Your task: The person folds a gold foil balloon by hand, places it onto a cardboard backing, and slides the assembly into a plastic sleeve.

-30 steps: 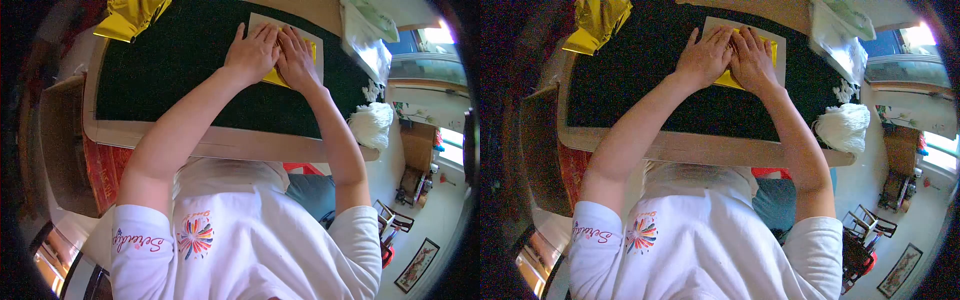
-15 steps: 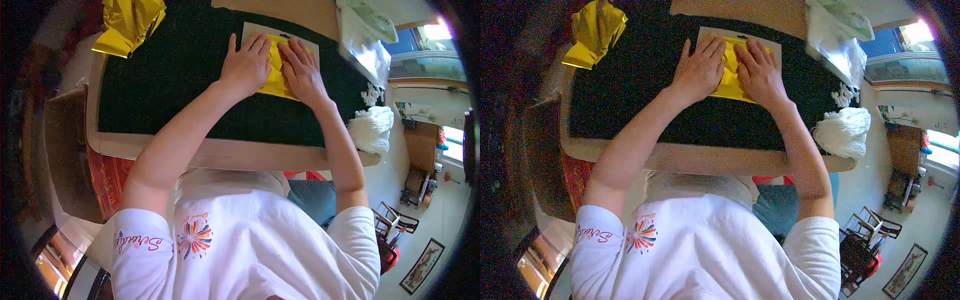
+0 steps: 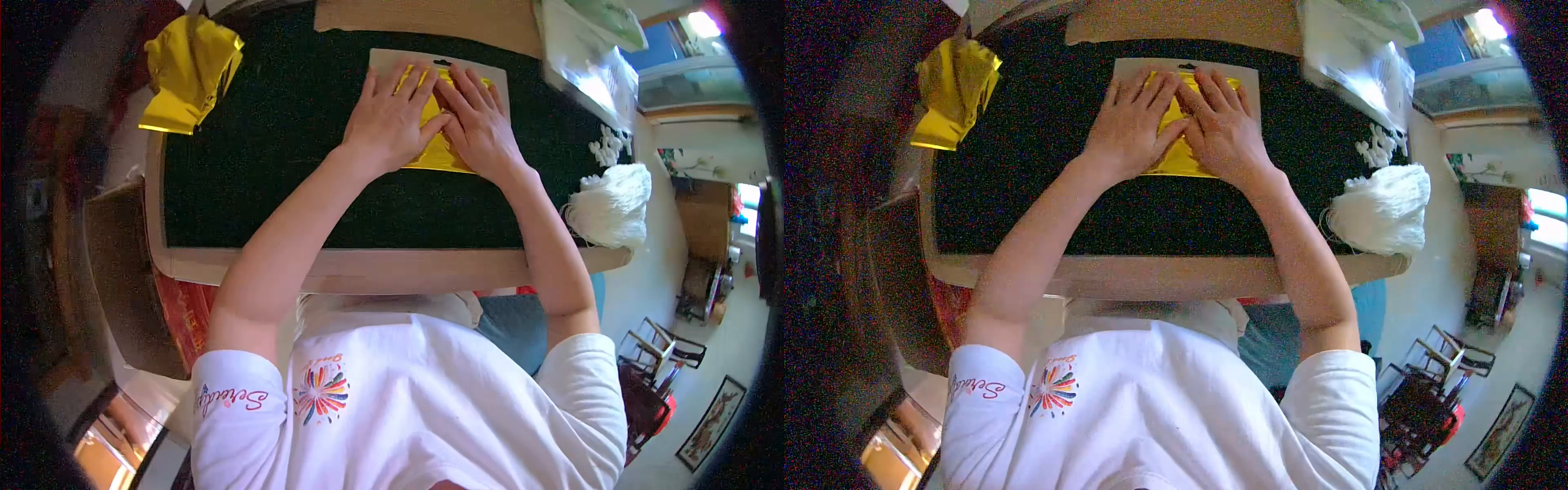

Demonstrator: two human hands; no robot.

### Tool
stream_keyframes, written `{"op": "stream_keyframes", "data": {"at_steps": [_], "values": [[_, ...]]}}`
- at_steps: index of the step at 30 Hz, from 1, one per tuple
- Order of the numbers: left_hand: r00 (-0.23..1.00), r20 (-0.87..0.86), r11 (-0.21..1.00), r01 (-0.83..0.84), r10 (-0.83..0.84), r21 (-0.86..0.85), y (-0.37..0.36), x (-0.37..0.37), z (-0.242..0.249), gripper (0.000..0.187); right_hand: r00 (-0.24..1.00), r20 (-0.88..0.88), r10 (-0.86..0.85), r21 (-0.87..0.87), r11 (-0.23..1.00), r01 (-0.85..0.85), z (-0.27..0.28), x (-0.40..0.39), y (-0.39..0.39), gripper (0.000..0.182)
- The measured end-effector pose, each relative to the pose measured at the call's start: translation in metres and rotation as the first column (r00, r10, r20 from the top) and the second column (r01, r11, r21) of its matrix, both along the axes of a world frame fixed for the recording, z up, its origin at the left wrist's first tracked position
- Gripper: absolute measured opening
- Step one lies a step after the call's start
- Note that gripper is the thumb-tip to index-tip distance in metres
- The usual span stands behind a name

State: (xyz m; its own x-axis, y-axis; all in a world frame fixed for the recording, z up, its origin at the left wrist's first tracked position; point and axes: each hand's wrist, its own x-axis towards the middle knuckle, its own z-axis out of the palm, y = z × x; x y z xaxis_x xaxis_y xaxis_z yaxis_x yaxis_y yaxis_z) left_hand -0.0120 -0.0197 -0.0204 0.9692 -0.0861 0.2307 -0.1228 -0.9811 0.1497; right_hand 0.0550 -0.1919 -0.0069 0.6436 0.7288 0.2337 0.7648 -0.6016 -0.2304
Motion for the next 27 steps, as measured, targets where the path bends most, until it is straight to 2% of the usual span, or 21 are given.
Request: {"op": "stream_keyframes", "data": {"at_steps": [2,3,5,6,7,9,11,13,14,16,20,27], "values": [[1.000,-0.015,0.999,0.018,-0.018,0.039,-0.002,0.000,0.003,0.066,0.997,-0.008,0.071,0.076,0.995,-0.070,-0.003,0.007,-0.006,0.044],[0.999,-0.053,0.997,0.005,-0.001,0.071,-0.002,-0.002,0.006,0.067,0.999,-0.008,0.048,0.083,0.995,-0.048,0.003,0.011,-0.011,0.044],[0.996,-0.092,0.994,0.007,0.003,0.107,-0.003,-0.002,0.010,0.068,0.967,-0.248,0.052,0.404,0.913,0.054,0.025,0.021,-0.031,0.041],[0.994,-0.109,0.994,-0.001,0.013,0.107,-0.002,-0.001,0.010,0.068,0.996,-0.089,0.008,0.338,0.941,0.022,0.029,0.025,-0.043,0.040],[0.992,-0.126,0.994,-0.009,0.023,0.108,-0.002,-0.001,0.010,0.068,0.996,-0.092,-0.012,0.342,0.939,0.042,0.027,0.025,-0.053,0.040],[0.994,-0.112,0.995,0.001,0.010,0.099,-0.003,-0.001,0.009,0.067,0.998,-0.059,0.012,0.198,0.980,0.000,0.024,0.023,-0.069,0.042],[0.995,-0.100,0.996,0.003,0.007,0.093,-0.003,-0.002,0.009,0.067,0.995,-0.099,0.006,0.171,0.985,0.011,0.019,0.018,-0.076,0.042],[0.995,-0.103,0.992,0.007,0.007,0.129,-0.004,-0.002,0.012,0.066,1.000,-0.011,0.025,0.054,0.998,-0.024,0.013,0.013,-0.081,0.043],[0.994,-0.111,0.991,0.019,-0.004,0.134,-0.004,-0.002,0.012,0.066,1.000,-0.018,0.013,0.059,0.998,-0.012,0.011,0.012,-0.082,0.043],[0.992,-0.127,0.986,0.010,0.011,0.169,-0.003,-0.001,0.012,0.068,0.995,0.091,0.028,0.021,0.999,-0.030,0.007,0.010,-0.082,0.046],[0.997,-0.068,0.986,0.048,-0.037,0.161,0.001,0.000,0.006,0.069,0.998,0.047,0.041,0.006,0.999,-0.041,0.012,0.014,-0.083,0.050],[0.998,-0.043,0.989,0.058,-0.053,0.133,0.002,0.000,0.008,0.067,0.990,0.101,0.099,-0.072,0.993,-0.092,0.014,0.011,-0.085,0.053]]}}
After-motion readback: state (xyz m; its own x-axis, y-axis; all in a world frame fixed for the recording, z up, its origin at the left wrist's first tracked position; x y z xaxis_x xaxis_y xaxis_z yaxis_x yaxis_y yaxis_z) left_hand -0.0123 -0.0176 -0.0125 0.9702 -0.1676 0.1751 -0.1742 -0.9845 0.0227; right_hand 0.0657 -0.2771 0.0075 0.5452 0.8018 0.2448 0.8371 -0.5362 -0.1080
